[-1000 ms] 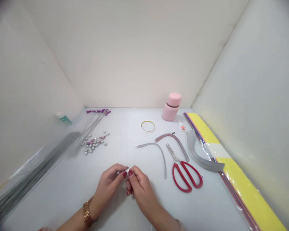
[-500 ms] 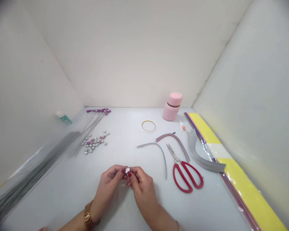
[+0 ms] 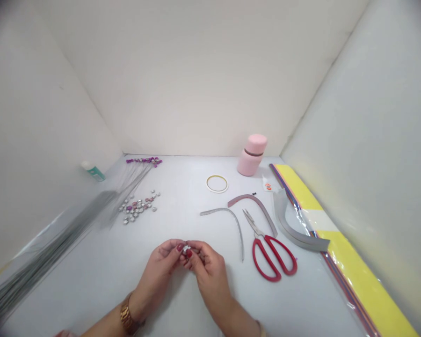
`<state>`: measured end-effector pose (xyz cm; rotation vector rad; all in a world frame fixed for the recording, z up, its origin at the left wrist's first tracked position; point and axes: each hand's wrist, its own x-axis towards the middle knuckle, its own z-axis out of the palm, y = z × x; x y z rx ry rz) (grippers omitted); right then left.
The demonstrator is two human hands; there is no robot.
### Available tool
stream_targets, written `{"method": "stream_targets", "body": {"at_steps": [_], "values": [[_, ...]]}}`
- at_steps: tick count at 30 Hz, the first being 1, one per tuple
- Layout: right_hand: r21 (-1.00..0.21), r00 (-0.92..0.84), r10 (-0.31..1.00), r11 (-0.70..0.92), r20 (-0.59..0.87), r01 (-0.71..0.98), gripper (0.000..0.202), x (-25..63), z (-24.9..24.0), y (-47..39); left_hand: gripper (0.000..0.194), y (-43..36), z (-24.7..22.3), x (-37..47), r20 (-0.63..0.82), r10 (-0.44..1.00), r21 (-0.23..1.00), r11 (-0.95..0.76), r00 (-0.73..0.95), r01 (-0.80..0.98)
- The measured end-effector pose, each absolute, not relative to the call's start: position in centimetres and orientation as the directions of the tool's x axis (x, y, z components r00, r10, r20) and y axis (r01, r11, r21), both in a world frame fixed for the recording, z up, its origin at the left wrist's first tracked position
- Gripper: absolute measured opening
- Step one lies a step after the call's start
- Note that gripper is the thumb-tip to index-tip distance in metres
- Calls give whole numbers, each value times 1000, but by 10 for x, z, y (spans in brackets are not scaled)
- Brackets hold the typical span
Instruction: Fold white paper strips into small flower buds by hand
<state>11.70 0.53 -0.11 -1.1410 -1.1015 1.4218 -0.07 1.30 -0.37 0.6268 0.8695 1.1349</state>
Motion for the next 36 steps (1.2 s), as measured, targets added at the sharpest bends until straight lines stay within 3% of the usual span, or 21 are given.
{"method": "stream_targets", "body": {"at_steps": [6,10,19,24,31,36], "values": [[-979,-71,987,-155,-147,-135,23,118,0,8,18,12,-7,-3,-286,949,844,315,132,-435],[-994,-59,994,-94,-91,-60,21,120,-1,6,18,11,-6,-4,-277,955,881,295,103,-370],[-970,-45,991,136,129,202,18,120,-7,-1,13,3,-1,2,-102,992,970,115,69,-215],[-910,-52,973,227,223,348,18,119,-9,0,12,1,-7,4,34,999,999,-34,16,-13],[-904,-50,969,244,243,352,20,120,-13,2,11,4,-5,3,68,998,974,-67,3,214],[-917,-34,967,252,254,310,20,122,-16,2,23,7,-6,-4,180,961,818,-264,209,511]]}}
